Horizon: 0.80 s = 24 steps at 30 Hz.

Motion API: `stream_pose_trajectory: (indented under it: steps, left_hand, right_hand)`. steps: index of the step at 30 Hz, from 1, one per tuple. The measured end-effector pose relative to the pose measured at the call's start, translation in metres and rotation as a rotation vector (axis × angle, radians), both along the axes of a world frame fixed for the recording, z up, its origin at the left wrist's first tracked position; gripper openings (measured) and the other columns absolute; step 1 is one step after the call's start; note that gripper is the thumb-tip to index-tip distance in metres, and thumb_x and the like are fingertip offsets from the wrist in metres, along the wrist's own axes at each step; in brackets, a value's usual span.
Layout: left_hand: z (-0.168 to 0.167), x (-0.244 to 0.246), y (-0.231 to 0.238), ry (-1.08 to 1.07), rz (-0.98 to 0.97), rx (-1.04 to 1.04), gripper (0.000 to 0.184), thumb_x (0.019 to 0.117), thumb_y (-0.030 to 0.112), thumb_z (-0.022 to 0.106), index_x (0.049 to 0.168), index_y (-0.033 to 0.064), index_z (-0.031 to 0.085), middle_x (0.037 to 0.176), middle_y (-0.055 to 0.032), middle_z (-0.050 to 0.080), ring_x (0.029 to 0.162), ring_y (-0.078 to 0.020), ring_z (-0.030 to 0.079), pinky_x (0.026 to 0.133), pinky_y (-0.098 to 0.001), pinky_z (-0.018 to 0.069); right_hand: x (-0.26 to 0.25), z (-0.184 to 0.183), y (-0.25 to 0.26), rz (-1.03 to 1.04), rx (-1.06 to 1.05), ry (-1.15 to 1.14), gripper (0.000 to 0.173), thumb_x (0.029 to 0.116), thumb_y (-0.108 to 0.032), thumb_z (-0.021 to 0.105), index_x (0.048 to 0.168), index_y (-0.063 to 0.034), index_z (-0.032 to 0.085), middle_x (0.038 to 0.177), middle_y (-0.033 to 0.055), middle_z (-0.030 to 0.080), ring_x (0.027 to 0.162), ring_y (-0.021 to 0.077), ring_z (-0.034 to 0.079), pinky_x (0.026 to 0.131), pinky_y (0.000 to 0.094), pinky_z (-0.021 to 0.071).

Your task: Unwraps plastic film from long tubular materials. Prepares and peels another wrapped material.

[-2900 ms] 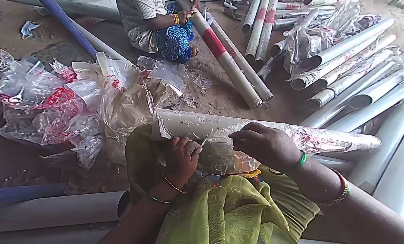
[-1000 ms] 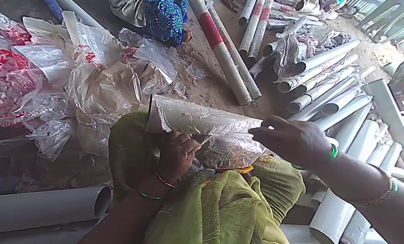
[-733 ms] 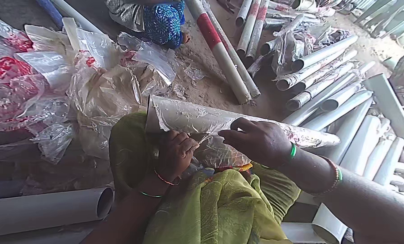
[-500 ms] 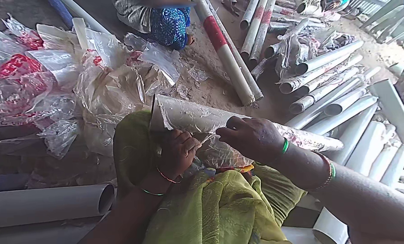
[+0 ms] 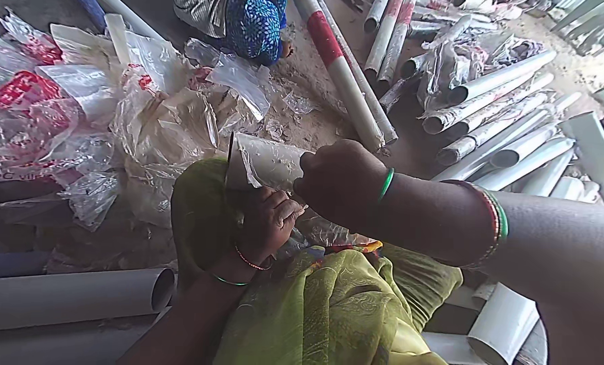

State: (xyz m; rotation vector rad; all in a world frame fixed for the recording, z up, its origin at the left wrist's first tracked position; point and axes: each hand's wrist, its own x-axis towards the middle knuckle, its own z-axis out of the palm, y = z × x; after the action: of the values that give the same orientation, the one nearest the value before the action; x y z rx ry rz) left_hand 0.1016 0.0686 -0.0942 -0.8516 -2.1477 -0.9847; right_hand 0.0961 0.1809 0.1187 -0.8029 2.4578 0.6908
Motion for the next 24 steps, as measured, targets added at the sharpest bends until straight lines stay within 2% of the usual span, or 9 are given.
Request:
stream_pose_trajectory:
  steps: [6, 11, 13, 15, 17, 19, 21, 24]
  left_hand:
    - [0.0, -0.001, -0.001, 0.013, -0.002, 0.012, 0.018, 0.0904, 0.017, 0.065, 0.078, 0.0087, 0.075, 0.076, -0.0061, 0.069, 0.084, -0.0239, 0.064, 0.078, -0.0353, 0.048]
    - [-0.001, -0.001, -0.002, -0.016, -0.022, -0.003, 0.02, 0.0915, 0.018, 0.065, 0.077, 0.0103, 0.076, 0.076, -0.0061, 0.068, 0.083, -0.0252, 0.063, 0.08, -0.0373, 0.045]
    - [-0.002, -0.001, -0.002, -0.019, -0.023, 0.0, 0.019, 0.0919, 0.019, 0.065, 0.079, 0.0108, 0.077, 0.076, -0.0056, 0.068, 0.083, -0.0249, 0.063, 0.079, -0.0373, 0.0456]
    - [-0.002, -0.001, -0.002, -0.025, -0.024, 0.005, 0.019, 0.0914, 0.019, 0.065, 0.08, 0.0109, 0.077, 0.075, -0.0054, 0.068, 0.083, -0.0248, 0.063, 0.077, -0.0378, 0.0454]
    - [-0.002, -0.001, -0.003, -0.036, -0.029, 0.008, 0.019, 0.0919, 0.019, 0.065, 0.08, 0.0113, 0.078, 0.076, -0.0052, 0.068, 0.084, -0.0252, 0.064, 0.077, -0.0386, 0.0456]
    - [-0.003, 0.0, -0.003, -0.04, -0.03, 0.001, 0.019, 0.0916, 0.019, 0.065, 0.08, 0.0117, 0.077, 0.075, -0.005, 0.068, 0.084, -0.0254, 0.064, 0.078, -0.0387, 0.046]
    - [-0.002, -0.001, -0.003, -0.039, -0.013, -0.011, 0.02, 0.0928, 0.022, 0.065, 0.079, 0.0127, 0.077, 0.076, -0.0046, 0.069, 0.085, -0.0254, 0.064, 0.079, -0.0382, 0.0458]
    - [-0.001, 0.002, -0.001, -0.068, -0.003, -0.028, 0.02, 0.0939, 0.024, 0.064, 0.082, 0.0138, 0.078, 0.085, -0.0055, 0.071, 0.088, -0.0259, 0.064, 0.081, -0.0397, 0.0452]
  right_hand:
    - [-0.004, 0.005, -0.008, -0.01, 0.097, -0.105, 0.021, 0.0943, 0.01, 0.054, 0.099, 0.0003, 0.072, 0.095, 0.0176, 0.063, 0.078, 0.0311, 0.065, 0.057, 0.042, 0.0463]
    - [0.001, 0.006, 0.015, 0.007, 0.1, -0.106, 0.028, 0.0951, 0.009, 0.054, 0.11, -0.0063, 0.073, 0.091, 0.0169, 0.063, 0.07, 0.031, 0.065, 0.052, 0.0416, 0.0462]
    - [0.008, 0.002, 0.033, 0.059, 0.021, -0.029, 0.028, 0.0924, 0.007, 0.059, 0.108, -0.0105, 0.075, 0.086, 0.0149, 0.062, 0.065, 0.029, 0.064, 0.048, 0.0389, 0.0445]
    - [0.015, 0.003, 0.047, 0.044, -0.002, 0.069, 0.022, 0.0887, 0.006, 0.067, 0.099, -0.0109, 0.076, 0.081, 0.0133, 0.06, 0.062, 0.028, 0.063, 0.044, 0.0374, 0.0442]
    - [0.016, 0.003, 0.065, -0.084, 0.105, 0.123, 0.016, 0.0912, 0.006, 0.062, 0.09, -0.005, 0.074, 0.082, 0.0164, 0.06, 0.062, 0.0311, 0.063, 0.046, 0.0414, 0.0452]
    - [0.015, 0.003, 0.092, -0.2, 0.164, 0.117, 0.014, 0.098, -0.005, 0.063, 0.094, -0.0064, 0.076, 0.087, 0.0175, 0.065, 0.071, 0.0352, 0.067, 0.054, 0.0475, 0.0485]
    - [0.022, 0.005, 0.124, -0.125, -0.027, 0.201, 0.009, 0.0966, -0.02, 0.072, 0.094, -0.0135, 0.077, 0.08, 0.0118, 0.065, 0.065, 0.0324, 0.067, 0.048, 0.0472, 0.0479]
    - [0.041, 0.011, 0.142, -0.071, -0.352, 0.294, 0.014, 0.0934, -0.024, 0.07, 0.101, -0.0155, 0.077, 0.081, 0.008, 0.066, 0.057, 0.0295, 0.064, 0.044, 0.0481, 0.047]
